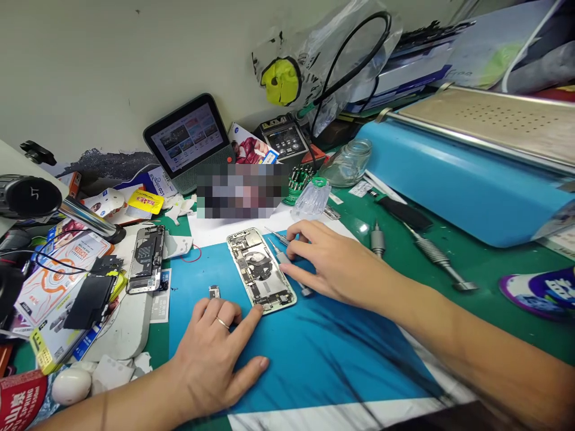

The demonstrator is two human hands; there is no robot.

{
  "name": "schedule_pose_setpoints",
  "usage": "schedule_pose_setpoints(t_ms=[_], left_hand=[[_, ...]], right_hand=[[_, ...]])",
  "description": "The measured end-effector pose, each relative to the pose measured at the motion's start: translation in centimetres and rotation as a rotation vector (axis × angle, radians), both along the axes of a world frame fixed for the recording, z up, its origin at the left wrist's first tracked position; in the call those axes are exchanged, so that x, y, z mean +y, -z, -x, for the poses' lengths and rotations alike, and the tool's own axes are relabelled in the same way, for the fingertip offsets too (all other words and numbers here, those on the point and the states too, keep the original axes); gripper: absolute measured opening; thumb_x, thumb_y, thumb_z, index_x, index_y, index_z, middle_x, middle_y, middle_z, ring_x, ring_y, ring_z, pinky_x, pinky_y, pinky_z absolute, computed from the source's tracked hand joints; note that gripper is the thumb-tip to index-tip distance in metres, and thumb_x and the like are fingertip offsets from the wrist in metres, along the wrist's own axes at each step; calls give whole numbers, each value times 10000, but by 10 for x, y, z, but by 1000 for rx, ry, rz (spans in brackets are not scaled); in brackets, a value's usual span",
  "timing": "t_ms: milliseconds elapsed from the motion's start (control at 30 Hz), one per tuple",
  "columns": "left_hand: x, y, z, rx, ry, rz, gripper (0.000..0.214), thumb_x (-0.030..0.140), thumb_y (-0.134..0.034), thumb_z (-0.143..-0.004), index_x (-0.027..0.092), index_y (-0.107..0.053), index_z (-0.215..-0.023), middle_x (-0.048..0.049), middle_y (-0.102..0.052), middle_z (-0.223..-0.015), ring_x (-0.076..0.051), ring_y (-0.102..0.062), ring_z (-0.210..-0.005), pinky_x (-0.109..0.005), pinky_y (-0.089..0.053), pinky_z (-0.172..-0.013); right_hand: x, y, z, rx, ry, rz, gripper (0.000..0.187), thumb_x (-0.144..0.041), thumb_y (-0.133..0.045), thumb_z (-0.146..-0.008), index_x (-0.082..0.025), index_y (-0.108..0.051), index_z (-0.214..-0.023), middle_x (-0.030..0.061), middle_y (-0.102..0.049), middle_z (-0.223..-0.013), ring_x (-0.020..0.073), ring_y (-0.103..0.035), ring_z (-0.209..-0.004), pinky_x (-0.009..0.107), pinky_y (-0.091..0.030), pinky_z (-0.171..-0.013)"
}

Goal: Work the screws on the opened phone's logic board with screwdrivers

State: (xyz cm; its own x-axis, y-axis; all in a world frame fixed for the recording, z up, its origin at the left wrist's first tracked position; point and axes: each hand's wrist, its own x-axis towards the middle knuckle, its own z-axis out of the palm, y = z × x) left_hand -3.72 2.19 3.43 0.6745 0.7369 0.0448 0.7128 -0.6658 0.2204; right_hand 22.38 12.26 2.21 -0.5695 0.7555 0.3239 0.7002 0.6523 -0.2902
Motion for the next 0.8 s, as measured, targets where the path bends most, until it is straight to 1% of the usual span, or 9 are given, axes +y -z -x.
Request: schedule_pose_setpoints(t_ms=[133, 233, 333, 433, 500, 600, 667, 700, 800], left_hand=[[0, 1, 0, -17, 2, 2, 540, 424, -508, -988, 147, -452, -1448, -106, -570, -1050, -278, -520, -948, -484, -393, -859], [0, 1, 0, -26, -5, 7, 534, 419, -511, -986, 152, -454, -1445, -106, -569, -1051, -280, -522, -956, -484, -388, -861], [0, 0, 0, -16, 2, 0, 530, 420, -517, -982, 152, -466, -1437, -106, -571, -1049, -280, -523, -953, -483, -390, -864], [0, 0, 0, -7, 4, -19, 533, 425, -517, -979, 147, -478, -1432, -103, -572, -1040, -276, -525, -940, -477, -396, -861], [0, 0, 0, -7, 1, -22, 533, 428, -516, -977, 150, -485, -1431, -101, -576, -1042, -273, -529, -933, -468, -402, -852], [0, 0, 0, -10, -1, -12, 531, 435, -513, -977, 150, -494, -1424, -104, -580, -1046, -273, -530, -930, -463, -404, -840], [0, 0, 0, -7, -1, -2, 534, 441, -505, -983, 145, -487, -1427, -110, -578, -1052, -277, -525, -932, -470, -398, -839], [0, 0, 1, -5, 1, 3, 536, 441, -499, -987, 143, -478, -1432, -113, -576, -1055, -279, -521, -934, -475, -395, -841], [0, 1, 1, -8, 2, 22, 535, 435, -489, -994, 142, -458, -1441, -117, -572, -1061, -283, -512, -937, -487, -386, -846]], right_hand=[[-2, 0, 3, -45, 41, -35, 203, -282, -523, -948, -179, -628, -807, 119, -607, -1008, 251, -622, -916, 390, -549, -768], [-3, 0, 4, -86, 60, -48, 204, -290, -542, -935, -170, -639, -801, 130, -614, -1009, 268, -622, -922, 411, -556, -772], [-3, 1, 5, -76, 65, -57, 210, -261, -532, -930, -168, -641, -777, 141, -630, -1029, 279, -630, -935, 425, -569, -765], [-4, 3, 6, -11, 74, -52, 203, -227, -522, -916, -182, -622, -745, 132, -651, -1015, 276, -643, -922, 433, -580, -760], [-4, 2, 6, 71, 83, -39, 185, -220, -532, -905, -191, -601, -736, 128, -666, -1019, 282, -656, -932, 450, -583, -784], [-5, -3, 5, 209, 80, -21, 159, -237, -529, -916, -199, -591, -775, 117, -690, -1058, 276, -684, -958, 445, -587, -825], [-7, -7, 4, 323, 88, 44, 135, -257, -526, -928, -206, -601, -828, 94, -716, -1038, 243, -712, -877, 400, -602, -774], [-8, -9, 3, 391, 104, 106, 126, -277, -530, -933, -211, -607, -856, 80, -732, -996, 223, -721, -800, 369, -608, -710], [-12, -12, 1, 616, 160, 357, 175, -393, -562, -932, -224, -609, -920, 49, -759, -836, 190, -712, -614, 297, -585, -520]])
